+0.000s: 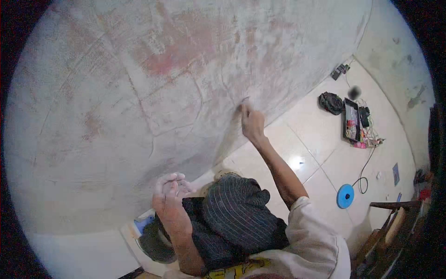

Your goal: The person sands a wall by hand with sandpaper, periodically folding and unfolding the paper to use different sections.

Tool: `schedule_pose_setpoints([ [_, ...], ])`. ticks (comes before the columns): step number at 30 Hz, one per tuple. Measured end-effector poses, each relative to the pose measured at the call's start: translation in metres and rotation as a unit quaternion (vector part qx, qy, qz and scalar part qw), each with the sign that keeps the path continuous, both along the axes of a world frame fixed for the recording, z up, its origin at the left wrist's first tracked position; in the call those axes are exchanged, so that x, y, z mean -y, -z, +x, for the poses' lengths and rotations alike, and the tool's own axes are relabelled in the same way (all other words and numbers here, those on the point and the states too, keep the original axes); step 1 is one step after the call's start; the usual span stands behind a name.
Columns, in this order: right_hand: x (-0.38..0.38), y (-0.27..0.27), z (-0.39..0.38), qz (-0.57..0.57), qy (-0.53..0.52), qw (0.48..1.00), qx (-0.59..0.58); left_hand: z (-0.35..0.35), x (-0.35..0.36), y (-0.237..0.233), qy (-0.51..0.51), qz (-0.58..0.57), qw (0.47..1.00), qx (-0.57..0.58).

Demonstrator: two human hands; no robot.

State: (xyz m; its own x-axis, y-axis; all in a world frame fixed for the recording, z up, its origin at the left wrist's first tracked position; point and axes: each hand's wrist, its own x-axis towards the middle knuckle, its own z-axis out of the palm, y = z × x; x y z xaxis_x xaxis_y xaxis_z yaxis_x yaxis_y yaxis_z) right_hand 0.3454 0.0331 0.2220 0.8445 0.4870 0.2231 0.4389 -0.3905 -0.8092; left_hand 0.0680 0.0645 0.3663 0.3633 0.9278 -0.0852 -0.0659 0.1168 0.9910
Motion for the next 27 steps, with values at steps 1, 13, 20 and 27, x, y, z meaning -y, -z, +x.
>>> schedule_pose_setpoints([
  [1,-0.005,0.018,0.013,0.082,0.051,0.995,-0.017,-0.002,0.0,0.001,-0.002,-0.006,1.0,-0.008],
  [13,0.007,0.009,0.01,-0.004,0.022,0.997,0.074,-0.013,-0.002,0.006,0.015,0.03,0.999,-0.004],
  [20,0.004,0.009,0.008,0.066,0.024,0.991,0.114,-0.005,-0.002,0.007,0.016,0.032,0.999,0.001],
  [27,0.004,0.006,0.001,0.02,0.033,0.998,0.046,-0.003,0.001,0.002,0.02,0.044,0.999,0.0],
])
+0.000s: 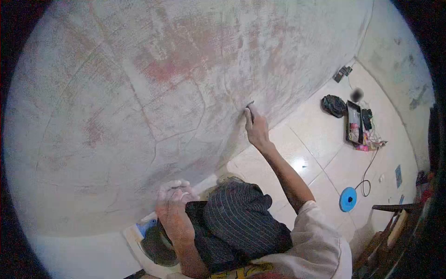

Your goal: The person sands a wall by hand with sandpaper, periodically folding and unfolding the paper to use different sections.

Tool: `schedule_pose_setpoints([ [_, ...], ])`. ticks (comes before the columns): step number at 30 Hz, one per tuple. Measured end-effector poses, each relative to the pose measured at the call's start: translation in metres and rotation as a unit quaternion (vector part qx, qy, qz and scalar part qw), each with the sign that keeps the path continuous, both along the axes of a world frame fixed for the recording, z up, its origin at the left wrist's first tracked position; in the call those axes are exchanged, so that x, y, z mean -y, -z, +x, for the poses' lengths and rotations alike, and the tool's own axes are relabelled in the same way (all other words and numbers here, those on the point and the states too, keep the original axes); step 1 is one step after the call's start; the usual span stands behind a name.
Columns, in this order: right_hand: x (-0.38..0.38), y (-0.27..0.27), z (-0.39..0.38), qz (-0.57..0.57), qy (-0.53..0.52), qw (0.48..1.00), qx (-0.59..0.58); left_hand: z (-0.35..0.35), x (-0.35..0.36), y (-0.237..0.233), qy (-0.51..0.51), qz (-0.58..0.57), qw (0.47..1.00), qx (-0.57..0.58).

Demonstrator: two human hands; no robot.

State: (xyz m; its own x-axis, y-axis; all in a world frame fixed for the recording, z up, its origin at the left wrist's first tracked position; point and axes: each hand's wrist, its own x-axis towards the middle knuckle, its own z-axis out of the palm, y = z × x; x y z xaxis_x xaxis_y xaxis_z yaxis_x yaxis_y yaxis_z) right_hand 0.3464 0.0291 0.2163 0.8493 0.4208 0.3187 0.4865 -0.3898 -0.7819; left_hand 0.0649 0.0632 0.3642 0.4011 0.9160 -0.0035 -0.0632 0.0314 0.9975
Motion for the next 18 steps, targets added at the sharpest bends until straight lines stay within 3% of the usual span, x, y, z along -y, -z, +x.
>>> schedule_pose_setpoints([
  [1,-0.001,0.007,0.015,-0.001,0.001,1.0,0.0,-0.001,0.001,0.0,0.009,0.009,1.0,0.0],
  [3,-0.002,0.032,0.049,0.164,0.083,0.967,-0.176,-0.002,0.002,0.001,0.012,-0.005,1.0,0.0],
  [4,-0.005,0.031,0.04,0.164,0.082,0.967,-0.176,-0.001,-0.002,0.0,0.015,-0.012,1.0,0.008],
  [6,-0.012,0.024,0.018,0.081,0.021,0.996,-0.026,-0.004,-0.003,0.0,0.01,-0.027,0.999,0.018],
  [8,-0.006,0.004,0.025,0.091,0.035,0.994,-0.052,-0.004,0.002,0.001,0.003,-0.061,0.998,0.017],
  [11,-0.015,0.003,0.013,0.127,0.071,0.987,-0.075,0.001,-0.002,0.003,-0.006,-0.014,1.0,0.004],
  [13,-0.014,0.005,-0.002,0.072,0.007,0.99,0.124,0.0,-0.001,0.002,0.01,-0.046,0.999,0.021],
  [14,-0.006,0.003,0.003,-0.012,-0.006,0.998,0.064,0.002,-0.003,0.002,0.01,-0.045,0.999,0.026],
  [15,-0.004,0.008,0.015,-0.016,-0.008,0.998,0.064,0.0,-0.004,0.003,0.023,-0.028,0.999,0.014],
  [17,-0.013,0.008,0.036,0.087,0.088,0.98,-0.157,-0.004,-0.002,0.004,0.032,-0.015,0.999,-0.001],
  [18,-0.017,0.015,0.028,0.132,0.067,0.981,-0.124,-0.004,0.0,0.003,0.02,-0.03,0.999,0.002],
])
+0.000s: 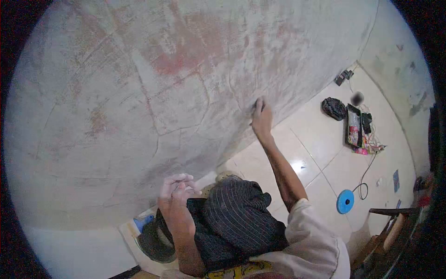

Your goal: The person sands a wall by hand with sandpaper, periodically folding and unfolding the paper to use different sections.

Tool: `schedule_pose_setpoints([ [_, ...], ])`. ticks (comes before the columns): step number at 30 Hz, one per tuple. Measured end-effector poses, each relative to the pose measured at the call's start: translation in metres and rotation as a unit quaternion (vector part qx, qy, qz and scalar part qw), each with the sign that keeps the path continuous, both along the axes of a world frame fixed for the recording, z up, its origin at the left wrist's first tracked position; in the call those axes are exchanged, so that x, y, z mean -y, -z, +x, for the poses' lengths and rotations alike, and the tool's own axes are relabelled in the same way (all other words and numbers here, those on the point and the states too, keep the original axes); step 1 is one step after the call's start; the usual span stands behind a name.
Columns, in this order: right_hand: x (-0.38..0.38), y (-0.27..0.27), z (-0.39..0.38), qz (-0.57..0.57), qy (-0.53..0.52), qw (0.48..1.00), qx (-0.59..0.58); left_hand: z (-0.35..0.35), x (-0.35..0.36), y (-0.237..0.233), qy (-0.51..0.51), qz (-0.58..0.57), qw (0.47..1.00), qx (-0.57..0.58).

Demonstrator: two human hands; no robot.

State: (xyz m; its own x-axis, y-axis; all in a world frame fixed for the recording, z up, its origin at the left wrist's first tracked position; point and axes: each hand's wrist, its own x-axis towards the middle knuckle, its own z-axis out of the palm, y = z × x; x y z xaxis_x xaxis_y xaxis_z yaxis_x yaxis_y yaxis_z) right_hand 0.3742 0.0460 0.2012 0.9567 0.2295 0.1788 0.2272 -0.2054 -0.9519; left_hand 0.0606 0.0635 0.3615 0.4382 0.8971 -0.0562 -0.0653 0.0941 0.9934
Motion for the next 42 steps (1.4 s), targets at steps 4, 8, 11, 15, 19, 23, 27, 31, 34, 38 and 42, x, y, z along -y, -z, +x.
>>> schedule_pose_setpoints([
  [4,0.016,-0.024,-0.015,-0.164,-0.097,0.981,0.023,0.0,-0.005,0.002,-0.002,0.004,1.0,0.012],
  [8,0.007,-0.017,-0.016,-0.09,-0.041,0.995,0.026,0.0,-0.004,-0.001,0.002,-0.001,1.0,0.02],
  [11,0.014,-0.014,-0.011,-0.152,-0.067,0.982,0.091,0.0,-0.003,0.0,0.01,-0.018,1.0,0.005],
  [15,0.003,-0.003,-0.001,0.021,-0.01,0.999,0.021,-0.002,-0.004,-0.003,0.017,0.012,1.0,-0.021],
  [19,0.012,-0.01,0.011,-0.028,-0.024,0.998,-0.047,0.002,-0.002,-0.003,0.005,-0.006,1.0,-0.003],
  [23,0.008,-0.012,-0.008,-0.064,-0.022,0.994,0.08,0.006,0.001,-0.003,0.015,-0.016,1.0,0.018],
  [27,0.018,-0.019,0.017,0.036,-0.031,0.995,-0.084,0.009,0.005,-0.001,0.059,-0.013,0.998,0.003],
  [31,0.008,0.002,-0.006,-0.067,-0.057,0.981,0.175,0.01,0.007,-0.008,0.053,-0.015,0.998,-0.004],
  [34,0.007,-0.002,0.003,-0.03,-0.061,0.994,0.09,0.012,0.002,-0.008,0.049,0.007,0.999,-0.019],
  [38,-0.01,-0.01,-0.025,-0.008,-0.014,0.996,0.09,0.009,0.001,-0.009,0.052,0.011,0.998,-0.026],
  [42,0.002,0.003,-0.005,-0.036,-0.039,0.999,0.004,0.004,-0.002,-0.005,0.043,0.007,0.999,-0.016],
])
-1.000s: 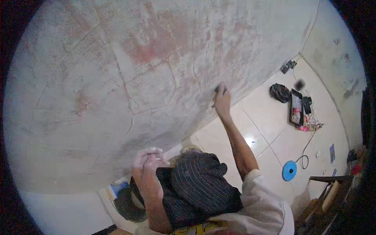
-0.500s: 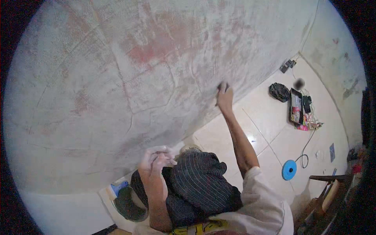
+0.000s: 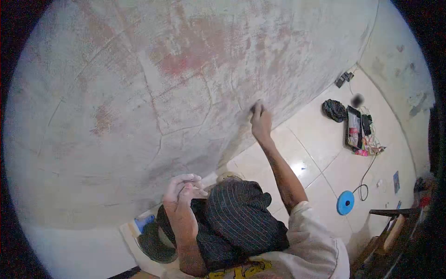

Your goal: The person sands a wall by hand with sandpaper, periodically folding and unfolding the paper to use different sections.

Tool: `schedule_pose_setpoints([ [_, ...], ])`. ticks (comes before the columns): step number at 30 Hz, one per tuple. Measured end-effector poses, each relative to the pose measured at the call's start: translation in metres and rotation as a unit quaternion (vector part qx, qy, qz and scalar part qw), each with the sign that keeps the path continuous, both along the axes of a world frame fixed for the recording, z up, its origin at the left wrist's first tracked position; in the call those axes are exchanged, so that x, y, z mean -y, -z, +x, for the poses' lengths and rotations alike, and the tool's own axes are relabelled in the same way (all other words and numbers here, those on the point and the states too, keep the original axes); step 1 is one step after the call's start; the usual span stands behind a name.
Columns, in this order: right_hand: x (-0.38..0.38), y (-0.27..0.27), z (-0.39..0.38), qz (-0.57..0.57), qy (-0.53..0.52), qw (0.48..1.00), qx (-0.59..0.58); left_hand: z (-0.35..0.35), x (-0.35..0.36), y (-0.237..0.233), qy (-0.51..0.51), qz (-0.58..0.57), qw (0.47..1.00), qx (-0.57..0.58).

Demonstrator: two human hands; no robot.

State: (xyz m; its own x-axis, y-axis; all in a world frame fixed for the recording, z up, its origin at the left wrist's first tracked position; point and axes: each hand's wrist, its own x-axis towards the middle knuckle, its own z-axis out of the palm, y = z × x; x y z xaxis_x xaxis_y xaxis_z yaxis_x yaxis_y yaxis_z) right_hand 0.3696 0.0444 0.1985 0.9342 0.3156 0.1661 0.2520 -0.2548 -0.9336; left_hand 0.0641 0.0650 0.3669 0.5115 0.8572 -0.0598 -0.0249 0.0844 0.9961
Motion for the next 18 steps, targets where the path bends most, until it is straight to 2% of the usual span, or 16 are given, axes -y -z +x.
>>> schedule_pose_setpoints([
  [1,0.001,-0.003,-0.004,-0.003,-0.002,1.0,-0.001,-0.001,0.001,0.0,-0.006,0.005,1.0,-0.011],
  [3,-0.007,-0.012,-0.01,0.0,0.049,0.993,0.103,-0.002,0.001,-0.002,-0.01,0.01,1.0,-0.016],
  [4,-0.001,-0.033,-0.028,-0.05,0.004,0.998,0.034,-0.002,-0.001,-0.004,-0.012,0.017,1.0,-0.024],
  [7,0.002,-0.013,-0.01,-0.055,-0.015,0.995,0.087,-0.002,0.001,-0.012,-0.013,0.022,0.999,-0.037],
  [8,-0.001,-0.011,-0.004,-0.004,-0.008,0.999,0.042,-0.003,0.001,-0.01,-0.014,0.019,0.999,-0.039],
  [10,-0.008,-0.006,-0.017,0.006,0.015,0.998,0.057,-0.005,0.0,-0.006,-0.005,0.009,1.0,0.014],
  [12,-0.013,-0.012,-0.018,0.025,0.037,0.996,0.077,-0.004,0.003,-0.007,-0.011,0.0,1.0,0.02],
  [15,-0.008,0.004,-0.009,0.055,0.014,0.998,-0.013,-0.007,0.003,-0.007,-0.02,-0.01,1.0,0.018],
  [16,-0.005,-0.008,-0.006,0.054,0.014,0.996,-0.063,-0.007,0.004,-0.007,-0.023,-0.01,1.0,0.018],
  [17,-0.001,-0.015,-0.013,0.053,0.015,0.997,-0.063,-0.008,0.005,-0.007,-0.022,-0.012,1.0,0.019],
  [18,-0.002,-0.02,-0.023,0.029,0.016,0.999,0.022,-0.009,0.005,-0.007,-0.017,-0.014,1.0,0.01],
])
